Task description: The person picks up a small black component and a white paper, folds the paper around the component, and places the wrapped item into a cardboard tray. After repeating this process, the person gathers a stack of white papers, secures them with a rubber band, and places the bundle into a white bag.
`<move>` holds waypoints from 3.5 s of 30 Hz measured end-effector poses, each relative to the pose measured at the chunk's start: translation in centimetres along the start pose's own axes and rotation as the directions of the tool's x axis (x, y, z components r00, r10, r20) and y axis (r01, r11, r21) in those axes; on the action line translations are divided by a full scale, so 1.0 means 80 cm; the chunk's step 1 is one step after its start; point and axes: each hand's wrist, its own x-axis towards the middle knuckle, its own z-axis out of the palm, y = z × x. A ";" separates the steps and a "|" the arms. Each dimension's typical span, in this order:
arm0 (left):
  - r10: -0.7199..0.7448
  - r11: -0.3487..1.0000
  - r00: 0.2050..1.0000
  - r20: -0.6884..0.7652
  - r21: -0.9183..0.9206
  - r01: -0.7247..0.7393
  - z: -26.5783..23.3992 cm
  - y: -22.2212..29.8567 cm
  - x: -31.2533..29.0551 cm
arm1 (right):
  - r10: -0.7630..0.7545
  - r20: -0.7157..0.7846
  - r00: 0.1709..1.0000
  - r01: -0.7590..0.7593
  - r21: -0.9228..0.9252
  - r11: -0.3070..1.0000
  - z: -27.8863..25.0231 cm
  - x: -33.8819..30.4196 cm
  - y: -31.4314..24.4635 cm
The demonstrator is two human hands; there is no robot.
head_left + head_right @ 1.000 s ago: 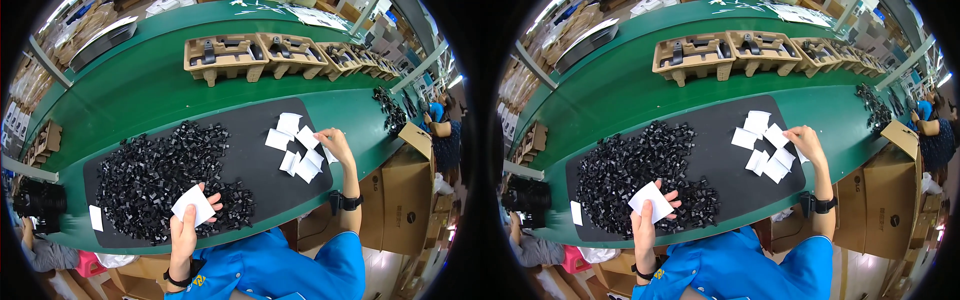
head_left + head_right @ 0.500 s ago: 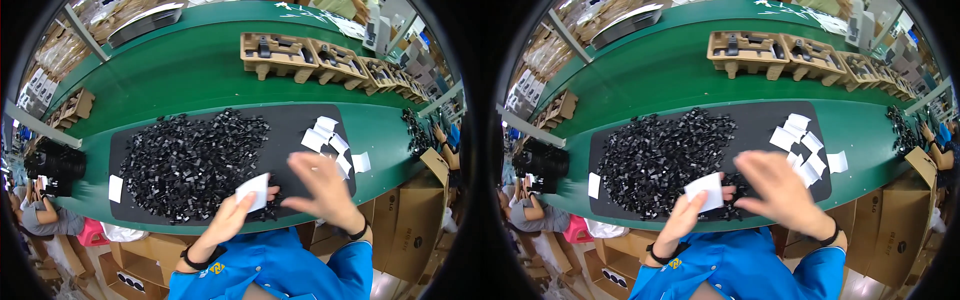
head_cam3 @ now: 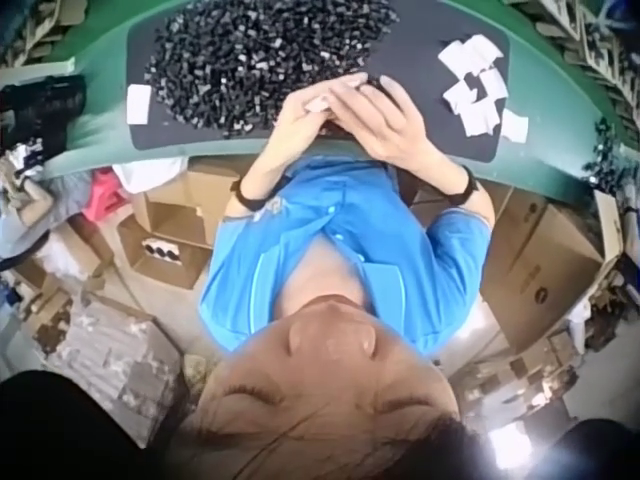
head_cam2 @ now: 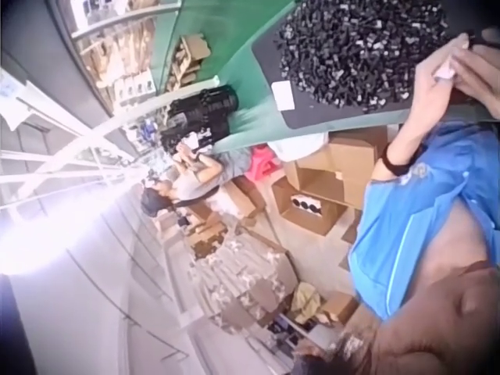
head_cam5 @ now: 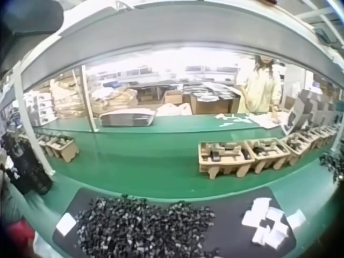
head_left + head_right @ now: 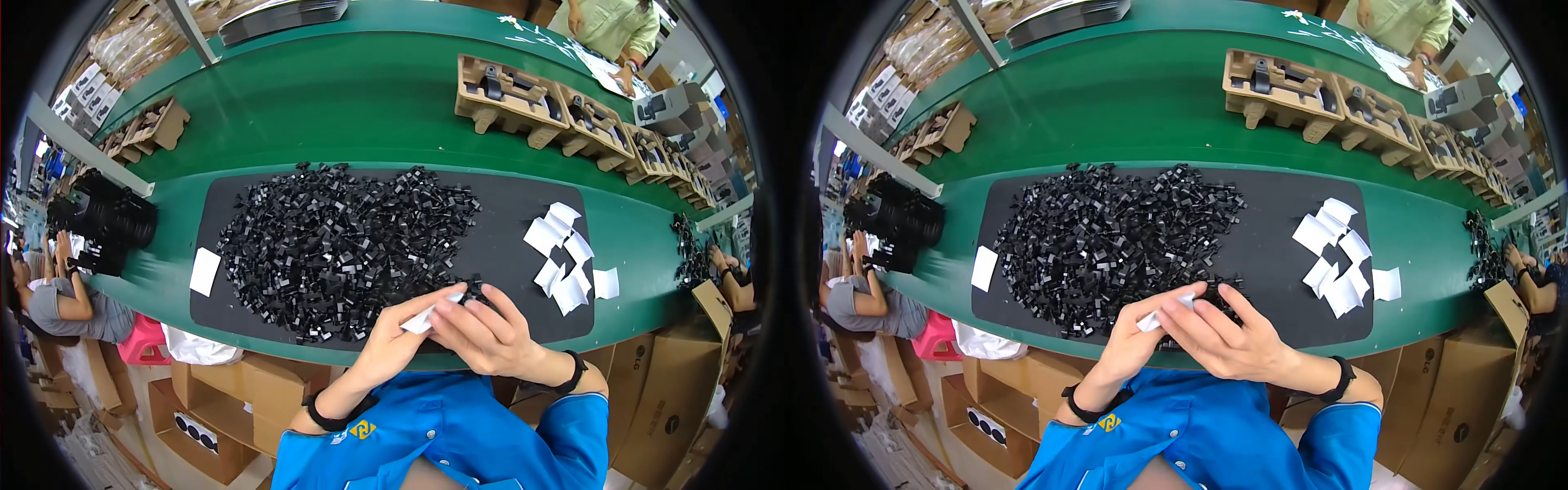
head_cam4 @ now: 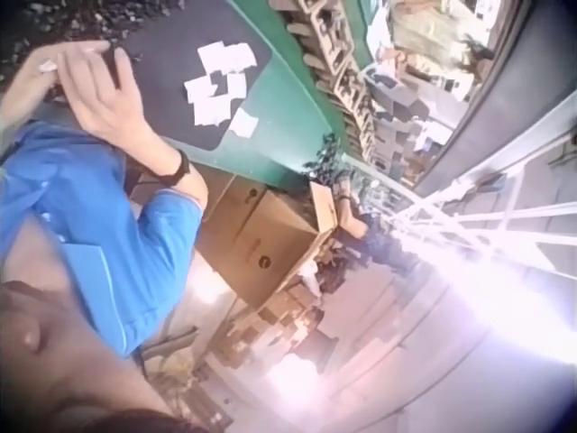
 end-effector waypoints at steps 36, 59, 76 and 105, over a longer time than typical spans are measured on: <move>0.085 0.782 0.995 0.048 0.615 -0.097 -0.044 0.015 -0.017 | 0.065 0.430 0.900 -0.307 0.524 0.794 -0.027 0.067 0.003; 0.210 0.891 0.929 -0.305 0.452 -0.053 -0.112 0.021 -0.074 | 0.046 0.734 0.677 -0.649 0.567 0.507 0.104 0.119 0.054; 0.037 0.831 0.991 0.127 0.546 -0.101 -0.063 0.025 -0.020 | -0.252 0.465 0.848 -0.035 0.525 0.851 -0.037 0.081 0.021; 0.463 0.797 0.886 0.000 0.437 -0.416 -0.040 0.011 -0.023 | 0.228 0.244 0.943 -0.330 0.787 0.522 -0.020 0.040 0.040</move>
